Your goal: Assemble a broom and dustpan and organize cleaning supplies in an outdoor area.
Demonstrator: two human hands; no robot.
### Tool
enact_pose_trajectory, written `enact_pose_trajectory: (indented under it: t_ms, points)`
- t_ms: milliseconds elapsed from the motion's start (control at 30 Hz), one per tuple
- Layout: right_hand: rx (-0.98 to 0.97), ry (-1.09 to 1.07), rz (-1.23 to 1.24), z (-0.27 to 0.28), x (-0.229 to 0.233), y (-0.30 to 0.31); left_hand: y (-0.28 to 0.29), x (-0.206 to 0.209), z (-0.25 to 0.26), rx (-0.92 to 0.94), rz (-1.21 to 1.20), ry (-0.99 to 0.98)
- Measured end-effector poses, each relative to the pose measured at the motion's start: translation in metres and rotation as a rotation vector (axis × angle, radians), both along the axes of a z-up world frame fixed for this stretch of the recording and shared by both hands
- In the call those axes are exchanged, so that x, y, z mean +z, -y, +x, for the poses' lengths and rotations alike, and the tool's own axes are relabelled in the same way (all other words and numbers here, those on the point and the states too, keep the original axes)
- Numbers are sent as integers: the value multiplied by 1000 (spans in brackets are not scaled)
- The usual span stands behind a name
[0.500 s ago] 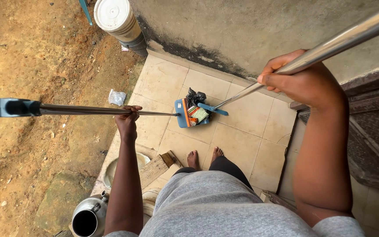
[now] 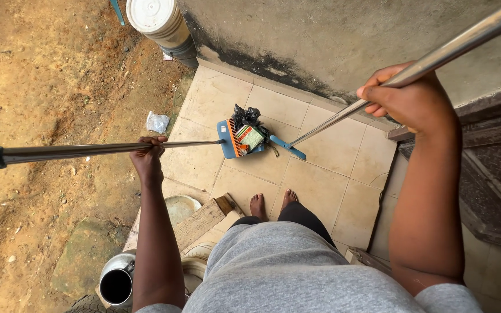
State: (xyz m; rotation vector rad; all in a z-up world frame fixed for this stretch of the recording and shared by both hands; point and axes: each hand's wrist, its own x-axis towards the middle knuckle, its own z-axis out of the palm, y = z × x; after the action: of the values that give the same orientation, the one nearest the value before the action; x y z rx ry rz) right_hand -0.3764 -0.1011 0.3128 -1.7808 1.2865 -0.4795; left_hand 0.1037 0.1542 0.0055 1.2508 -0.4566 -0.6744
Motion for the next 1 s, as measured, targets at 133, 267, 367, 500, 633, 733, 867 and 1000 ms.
enact_pose_trajectory:
  t_ms: [133, 267, 367, 500, 633, 733, 867, 1000]
  points:
    - [-129, -27, -4, 17, -27, 7, -8, -4, 15, -3, 3, 15]
    - [-284, -22, 19, 29, -56, 12, -17, -7, 23, -14, 4, 45]
    - [-359, -53, 22, 44, -63, 10, -21, -16, 26, -12, 16, 58]
    - [-432, -129, 36, 66, -68, 6, -18, -9, 23, -21, 133, 20]
    - [-411, -102, 4, 77, -100, 16, -17, -10, 23, -25, 176, 30]
    - [-357, -107, -35, 88, -128, 20, -15, -6, 20, 4, 269, 56]
    - [-250, -195, -179, 112, -155, 15, -14, -15, 22, 1, 279, 53]
    - [-211, -165, -189, 144, -170, 4, -9, -20, 19, 1, 313, 56]
